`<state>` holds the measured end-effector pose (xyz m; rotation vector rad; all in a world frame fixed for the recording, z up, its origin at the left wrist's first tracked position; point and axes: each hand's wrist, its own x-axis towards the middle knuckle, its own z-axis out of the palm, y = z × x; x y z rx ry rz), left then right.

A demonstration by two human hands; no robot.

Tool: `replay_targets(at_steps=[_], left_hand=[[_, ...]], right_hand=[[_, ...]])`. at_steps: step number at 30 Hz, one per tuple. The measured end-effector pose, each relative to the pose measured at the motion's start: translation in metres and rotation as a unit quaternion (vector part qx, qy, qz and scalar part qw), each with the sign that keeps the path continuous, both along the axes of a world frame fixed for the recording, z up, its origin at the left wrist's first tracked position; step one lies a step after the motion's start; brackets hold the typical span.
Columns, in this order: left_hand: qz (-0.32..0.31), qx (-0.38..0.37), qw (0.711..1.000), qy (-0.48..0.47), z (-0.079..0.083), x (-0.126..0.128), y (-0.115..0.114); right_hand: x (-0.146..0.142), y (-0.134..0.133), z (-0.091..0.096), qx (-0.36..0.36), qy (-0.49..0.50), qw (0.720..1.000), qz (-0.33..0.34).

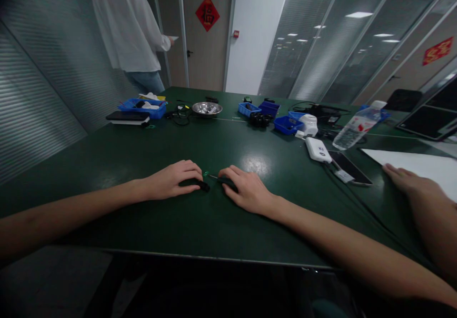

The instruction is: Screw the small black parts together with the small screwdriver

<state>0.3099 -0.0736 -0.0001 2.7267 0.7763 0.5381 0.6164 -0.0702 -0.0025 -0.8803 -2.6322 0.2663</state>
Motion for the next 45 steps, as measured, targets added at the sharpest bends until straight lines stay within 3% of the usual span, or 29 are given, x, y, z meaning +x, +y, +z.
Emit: replay_targets(at_steps=[17, 29, 45], left_hand=[[-0.002, 0.017, 1.0, 0.005, -0.0001, 0.0017, -0.0008], [0.033, 0.021, 0.999, 0.006, 0.0013, 0.0011, -0.0013], [0.011, 0.009, 1.0, -0.014, 0.0013, 0.003, -0.0012]], right_hand=[[0.0003, -0.0018, 0.0028, -0.003, -0.015, 1.0, 0.002], [-0.0003, -0.0014, 0.0022, 0.0, -0.014, 1.0, -0.001], [-0.0011, -0.0012, 0.0031, -0.006, -0.013, 1.0, 0.003]])
